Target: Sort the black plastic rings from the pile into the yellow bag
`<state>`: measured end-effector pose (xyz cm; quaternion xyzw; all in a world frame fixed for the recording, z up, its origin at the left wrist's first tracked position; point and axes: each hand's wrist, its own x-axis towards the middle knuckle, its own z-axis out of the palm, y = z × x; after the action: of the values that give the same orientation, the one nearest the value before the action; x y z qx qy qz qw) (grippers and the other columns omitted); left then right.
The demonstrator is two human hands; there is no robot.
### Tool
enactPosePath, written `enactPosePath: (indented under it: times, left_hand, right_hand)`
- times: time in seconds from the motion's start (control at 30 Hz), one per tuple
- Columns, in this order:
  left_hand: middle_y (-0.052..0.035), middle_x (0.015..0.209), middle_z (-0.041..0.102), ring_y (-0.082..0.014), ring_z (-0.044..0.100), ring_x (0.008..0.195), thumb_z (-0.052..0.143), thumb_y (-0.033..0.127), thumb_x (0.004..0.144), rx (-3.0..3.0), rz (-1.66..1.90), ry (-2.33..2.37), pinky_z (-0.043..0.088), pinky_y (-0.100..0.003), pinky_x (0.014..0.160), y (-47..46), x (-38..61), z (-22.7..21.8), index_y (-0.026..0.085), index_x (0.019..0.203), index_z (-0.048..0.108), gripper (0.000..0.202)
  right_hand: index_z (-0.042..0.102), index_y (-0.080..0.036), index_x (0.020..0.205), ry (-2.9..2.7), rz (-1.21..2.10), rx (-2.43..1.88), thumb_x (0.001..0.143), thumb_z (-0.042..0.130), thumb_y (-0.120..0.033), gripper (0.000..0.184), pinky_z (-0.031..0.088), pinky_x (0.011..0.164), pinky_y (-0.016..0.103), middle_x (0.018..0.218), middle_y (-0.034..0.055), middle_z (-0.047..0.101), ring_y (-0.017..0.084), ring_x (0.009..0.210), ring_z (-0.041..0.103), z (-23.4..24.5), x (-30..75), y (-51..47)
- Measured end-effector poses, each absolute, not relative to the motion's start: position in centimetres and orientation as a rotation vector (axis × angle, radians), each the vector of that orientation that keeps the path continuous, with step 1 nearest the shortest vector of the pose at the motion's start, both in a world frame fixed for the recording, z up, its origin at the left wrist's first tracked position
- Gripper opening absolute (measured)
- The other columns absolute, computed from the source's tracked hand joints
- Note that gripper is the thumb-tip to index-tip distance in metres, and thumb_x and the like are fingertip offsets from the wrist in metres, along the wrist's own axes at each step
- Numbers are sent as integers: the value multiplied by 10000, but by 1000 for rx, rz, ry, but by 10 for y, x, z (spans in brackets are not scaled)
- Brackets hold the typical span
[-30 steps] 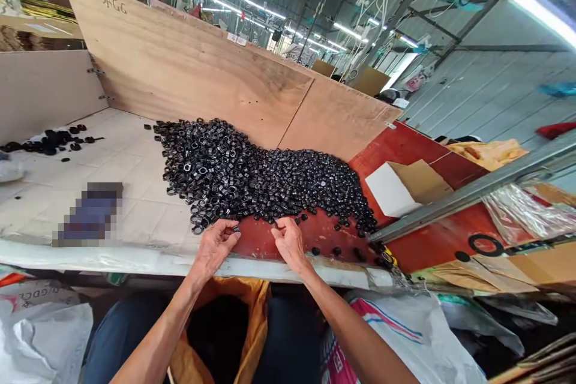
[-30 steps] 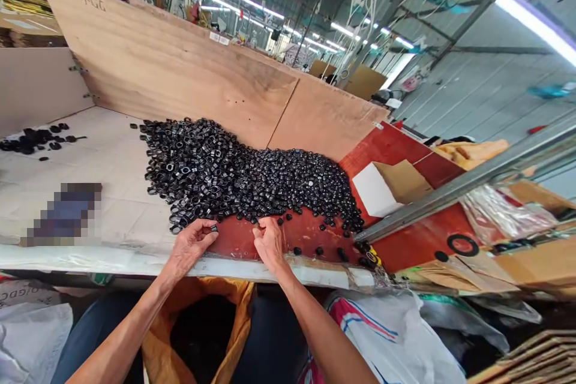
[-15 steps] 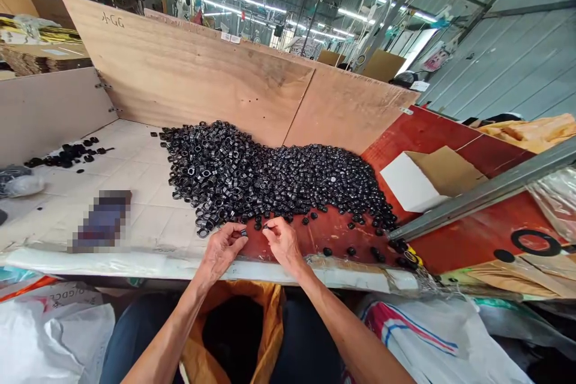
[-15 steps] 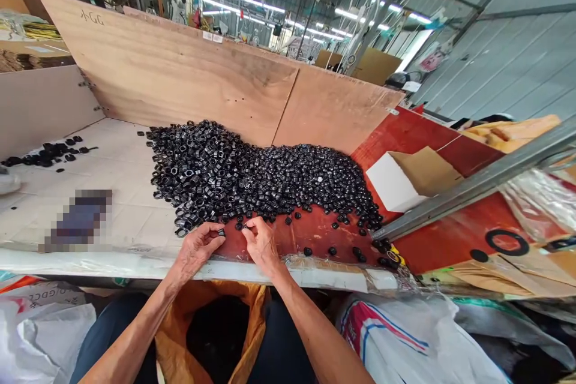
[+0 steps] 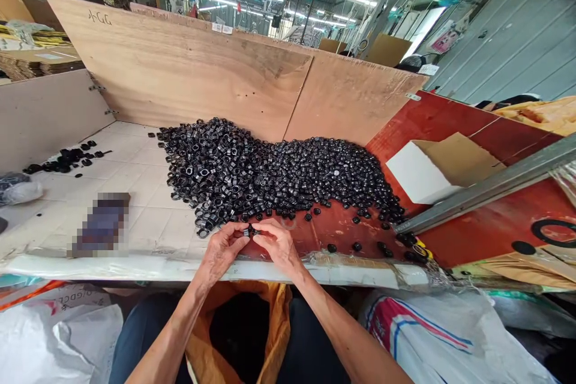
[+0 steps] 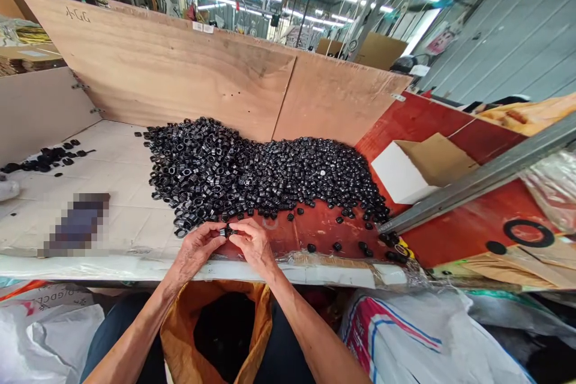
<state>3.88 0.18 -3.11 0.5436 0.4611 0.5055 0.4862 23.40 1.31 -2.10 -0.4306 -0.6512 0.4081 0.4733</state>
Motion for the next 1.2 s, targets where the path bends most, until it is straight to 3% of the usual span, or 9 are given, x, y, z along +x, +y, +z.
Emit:
enactPosePath:
  times: [0.13,0.33,0.5,0.7,1.03,1.2]
  left_hand:
    - [-39,957,751,-169,667,805,794,384,820,1269,1202,1041,545,-285,754,1,38,-32,198,1102,743,342]
    - [-53,1048,770,-185,691,882,811,394,832,1312,1222,1001,568,-300,836,0,38,-27,205,1065,776,302]
    - [-58,1086,772,-210,709,975,835,415,827,1335,1271,993,580,-333,920,-1,37,-25,224,1039,805,287]
    - [-69,1098,770,-208,716,942,820,454,850,1355,1256,987,597,-333,884,-3,35,-23,217,1058,799,316]
    - [-51,1018,777,-206,708,899,840,397,811,1300,1255,1027,588,-329,861,-4,37,-23,217,991,816,256]
    - [-47,958,786,-207,706,833,850,403,783,1210,1152,983,597,-343,819,-3,36,-21,213,1000,815,290]
  right_hand:
    - [787,-240,1169,-1595,987,-1070,875,732,-296,304,602,789,309,1073,64,753,201,896,722,-24,229,10]
    - [797,-227,1013,-1663,857,-1063,907,746,-343,166,593,744,283,990,62,776,199,857,737,-16,228,7]
    - [772,-222,1028,-1706,716,-1136,931,722,-370,184,562,655,266,852,42,754,180,725,700,-9,223,2]
    - [723,-224,925,-1751,672,-1223,972,667,-417,207,499,563,254,679,9,683,168,603,639,-13,217,-2]
    - [717,-213,819,-1630,751,-1233,944,660,-333,182,489,603,261,718,6,660,164,645,610,-6,209,-4]
    - [743,-221,850,-1754,681,-1021,971,624,-258,174,556,768,301,943,68,747,204,865,704,0,214,-2]
